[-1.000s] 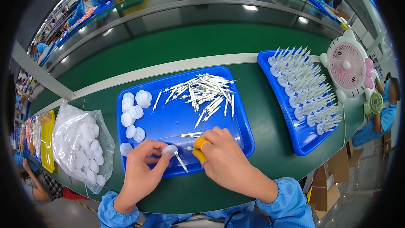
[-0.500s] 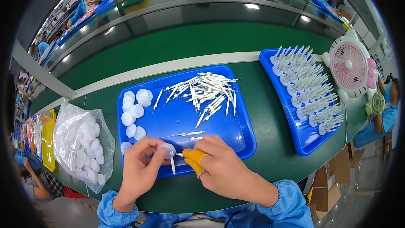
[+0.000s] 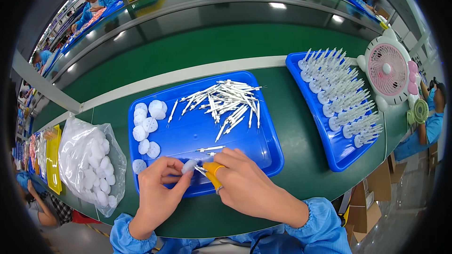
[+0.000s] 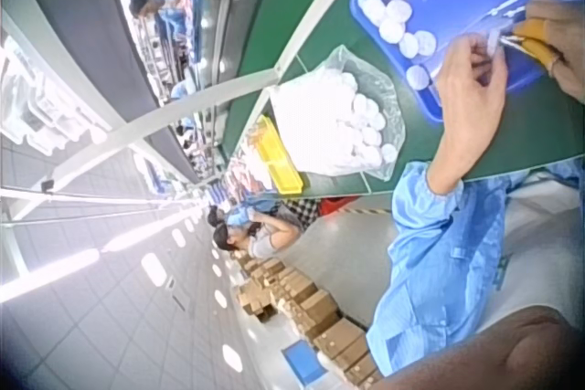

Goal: The person inserts thin white rods into small white circular bases using a yellow tool. They pick up a base, insert a rod, and place the assembled unit into a blue tray. The process is repeated continuously with components from a nearby pile.

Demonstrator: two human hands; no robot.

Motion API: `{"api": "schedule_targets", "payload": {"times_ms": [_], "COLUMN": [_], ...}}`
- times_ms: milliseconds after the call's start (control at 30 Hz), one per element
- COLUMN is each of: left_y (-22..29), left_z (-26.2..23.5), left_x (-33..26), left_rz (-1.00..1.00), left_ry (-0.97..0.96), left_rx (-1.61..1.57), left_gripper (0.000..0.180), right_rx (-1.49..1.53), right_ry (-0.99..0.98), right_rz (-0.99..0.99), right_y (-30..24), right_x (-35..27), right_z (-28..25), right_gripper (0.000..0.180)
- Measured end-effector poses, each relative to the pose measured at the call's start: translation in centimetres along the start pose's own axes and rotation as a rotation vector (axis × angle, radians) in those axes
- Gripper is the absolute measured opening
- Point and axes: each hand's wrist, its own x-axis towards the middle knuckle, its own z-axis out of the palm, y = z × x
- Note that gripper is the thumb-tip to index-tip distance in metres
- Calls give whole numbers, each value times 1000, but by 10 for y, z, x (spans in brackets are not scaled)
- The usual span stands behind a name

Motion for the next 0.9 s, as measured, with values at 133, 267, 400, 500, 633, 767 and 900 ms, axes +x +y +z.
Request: {"api": "schedule_targets", "payload": {"times_ms": [133, 267, 400, 500, 633, 767, 900], "left_y": [1, 1, -4, -4, -7, -7, -9], "left_z": [0, 4, 5, 5, 6, 9, 5], "left_x": [0, -1, -2, -4, -9, -13, -5], "left_rz": [2, 107, 176, 216, 265, 222, 195], "left_ry": [-25, -6, 30, 49, 63, 36, 67], "left_rx": [2, 40, 59, 91, 120, 162, 171], "left_gripper": [17, 15, 15, 17, 19, 19, 17], "right_rx": [2, -13, 51, 68, 72, 53, 61], "right_ry": [-13, 85, 87, 153, 240, 291, 199], "right_rz": [17, -59, -14, -18, -38, 18, 75], "right_y": [-4, -6, -11, -13, -14, -19, -6], "right_x": [1, 2, -2, -2, -1, 2, 7], "right_z": [0, 14, 21, 23, 27, 40, 25], "right_gripper": [44, 39, 37, 36, 33, 33, 31]}}
